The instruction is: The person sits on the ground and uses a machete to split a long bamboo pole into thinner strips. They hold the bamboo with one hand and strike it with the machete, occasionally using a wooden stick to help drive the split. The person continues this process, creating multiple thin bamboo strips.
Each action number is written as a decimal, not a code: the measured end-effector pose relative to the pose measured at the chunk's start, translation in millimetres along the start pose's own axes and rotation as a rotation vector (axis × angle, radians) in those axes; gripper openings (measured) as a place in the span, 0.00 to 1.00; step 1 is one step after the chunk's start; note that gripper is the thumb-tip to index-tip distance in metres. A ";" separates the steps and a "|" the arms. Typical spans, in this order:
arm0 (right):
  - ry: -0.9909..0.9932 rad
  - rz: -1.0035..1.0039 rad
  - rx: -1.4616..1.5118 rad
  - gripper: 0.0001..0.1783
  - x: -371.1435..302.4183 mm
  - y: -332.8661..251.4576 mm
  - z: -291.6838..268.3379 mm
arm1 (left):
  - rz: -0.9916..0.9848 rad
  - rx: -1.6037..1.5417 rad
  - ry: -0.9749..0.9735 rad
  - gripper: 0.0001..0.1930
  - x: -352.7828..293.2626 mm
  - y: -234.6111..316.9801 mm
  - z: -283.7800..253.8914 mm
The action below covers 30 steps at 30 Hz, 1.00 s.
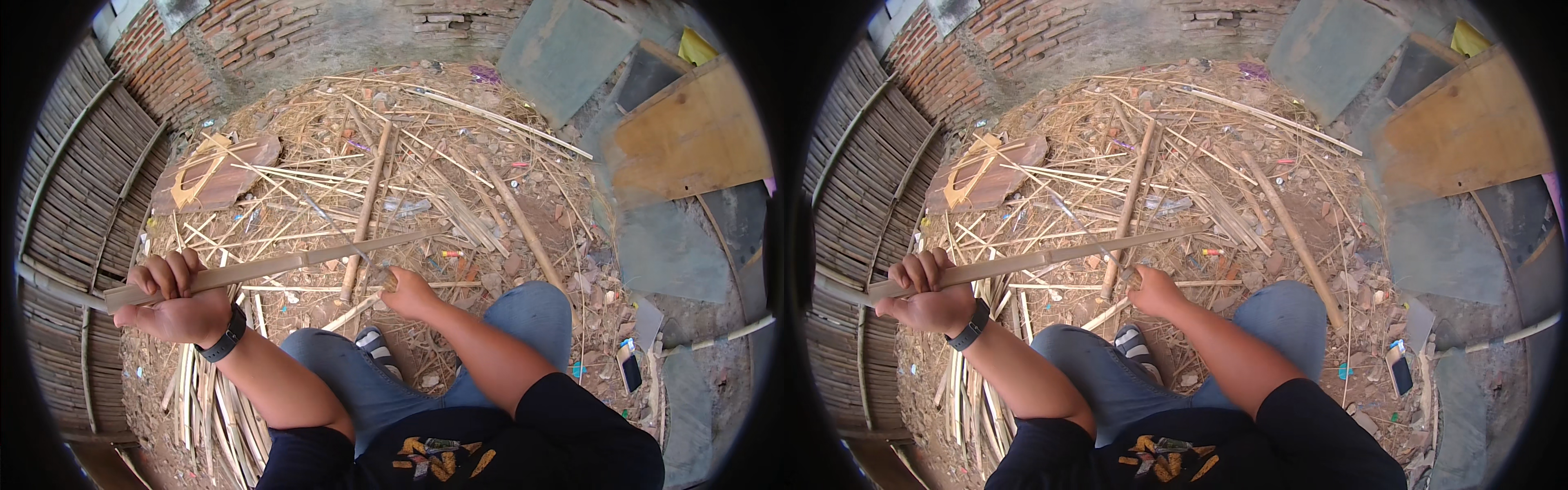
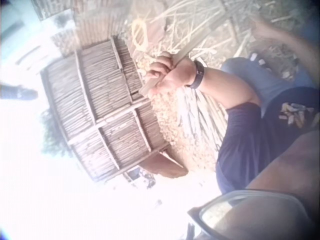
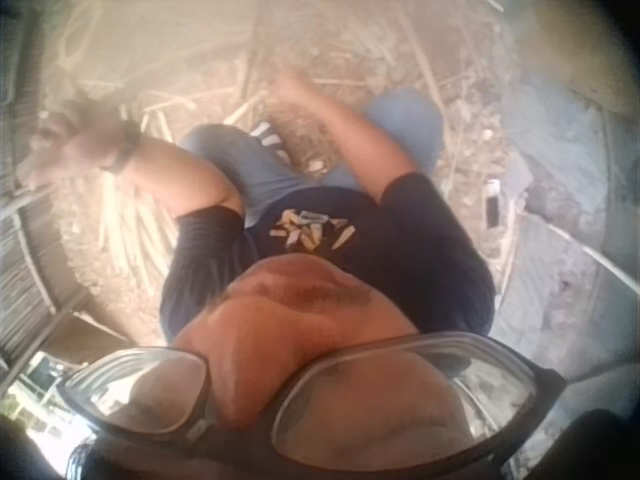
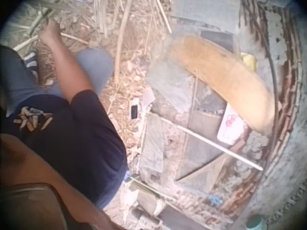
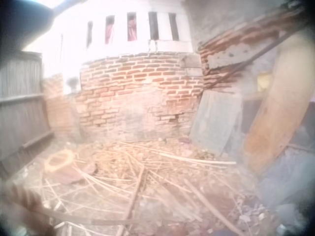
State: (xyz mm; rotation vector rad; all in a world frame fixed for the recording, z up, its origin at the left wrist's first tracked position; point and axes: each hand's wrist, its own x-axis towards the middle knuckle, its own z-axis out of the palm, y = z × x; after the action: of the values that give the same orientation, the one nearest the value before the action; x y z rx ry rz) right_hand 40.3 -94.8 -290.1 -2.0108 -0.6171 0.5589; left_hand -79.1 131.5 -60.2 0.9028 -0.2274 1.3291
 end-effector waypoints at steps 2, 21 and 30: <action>0.002 0.155 0.063 0.27 11.1 21.8 2.0 | 0.003 -0.003 0.009 0.32 0.0 -1.3 0.4; 0.037 -0.058 -0.015 0.31 3.0 5.3 4.1 | 0.020 0.014 0.023 0.32 -0.9 -1.1 4.7; -0.054 -0.075 -0.017 0.32 -4.3 -13.2 1.3 | 0.001 0.023 -0.020 0.33 -1.9 1.1 2.3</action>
State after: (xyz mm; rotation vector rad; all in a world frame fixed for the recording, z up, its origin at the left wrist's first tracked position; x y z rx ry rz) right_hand 33.6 -90.8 -278.6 -1.9851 -0.7296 0.5655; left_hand -79.9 128.5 -59.4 0.9358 -0.2282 1.3266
